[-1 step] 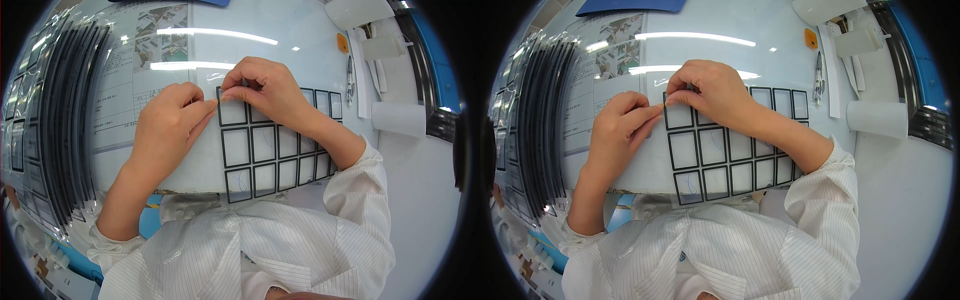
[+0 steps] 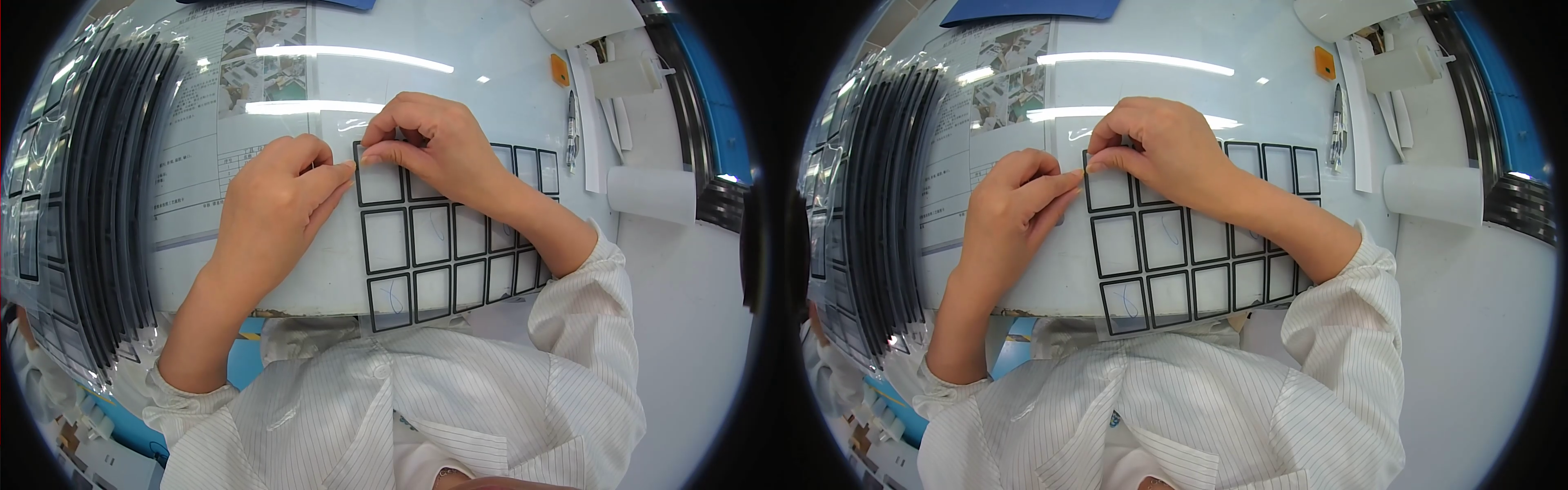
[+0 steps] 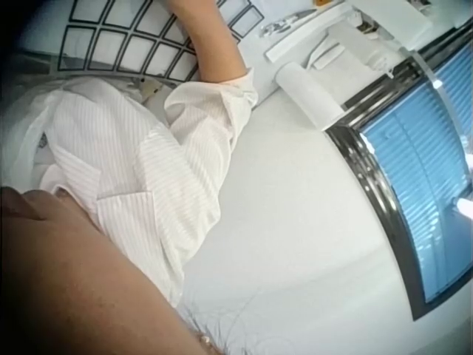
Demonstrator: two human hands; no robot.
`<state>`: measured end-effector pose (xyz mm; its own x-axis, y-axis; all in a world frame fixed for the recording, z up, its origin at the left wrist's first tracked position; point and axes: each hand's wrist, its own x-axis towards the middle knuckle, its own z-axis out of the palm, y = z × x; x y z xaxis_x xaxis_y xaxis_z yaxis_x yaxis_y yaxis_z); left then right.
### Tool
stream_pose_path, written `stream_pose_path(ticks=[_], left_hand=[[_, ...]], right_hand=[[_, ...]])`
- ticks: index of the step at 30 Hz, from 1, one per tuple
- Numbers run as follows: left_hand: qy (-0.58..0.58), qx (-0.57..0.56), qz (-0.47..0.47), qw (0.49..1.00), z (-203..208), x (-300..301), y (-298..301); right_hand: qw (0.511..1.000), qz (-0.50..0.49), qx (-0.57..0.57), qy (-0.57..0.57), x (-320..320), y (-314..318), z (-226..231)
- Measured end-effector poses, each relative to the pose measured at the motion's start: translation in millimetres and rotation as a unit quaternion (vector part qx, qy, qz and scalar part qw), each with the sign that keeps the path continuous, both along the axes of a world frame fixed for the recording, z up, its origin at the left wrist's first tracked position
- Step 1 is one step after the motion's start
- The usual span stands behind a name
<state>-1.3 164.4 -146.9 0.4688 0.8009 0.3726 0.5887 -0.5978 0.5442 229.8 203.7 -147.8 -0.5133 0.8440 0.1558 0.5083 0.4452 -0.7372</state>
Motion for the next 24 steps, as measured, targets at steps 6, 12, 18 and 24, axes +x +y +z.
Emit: stream_pose_path(ticks=[6, 12, 18, 24], left_hand=[[-0.010, -0.004, 0.002, 1.000, 0.7, 0.4, -0.7], [-0.010, -0.003, 0.002, 1.000, 0.2, 0.7, -0.1], [-0.007, 0.002, 0.001, 1.000, 0.6, 0.5, -0.1], [-0.006, 0.004, 0.001, 1.000, 0.5, 0.5, -0.2]], right_hand=[[1.000, -0.001, -0.016, -0.002, -0.2, -1.1, 1.5], [1.000, -0.004, -0.017, 0.001, -0.2, -0.7, 0.2], [1.000, -0.006, -0.030, -0.001, -1.2, -0.4, 2.4], [0.999, -0.003, -0.035, 0.003, -0.6, 0.4, 2.2]])
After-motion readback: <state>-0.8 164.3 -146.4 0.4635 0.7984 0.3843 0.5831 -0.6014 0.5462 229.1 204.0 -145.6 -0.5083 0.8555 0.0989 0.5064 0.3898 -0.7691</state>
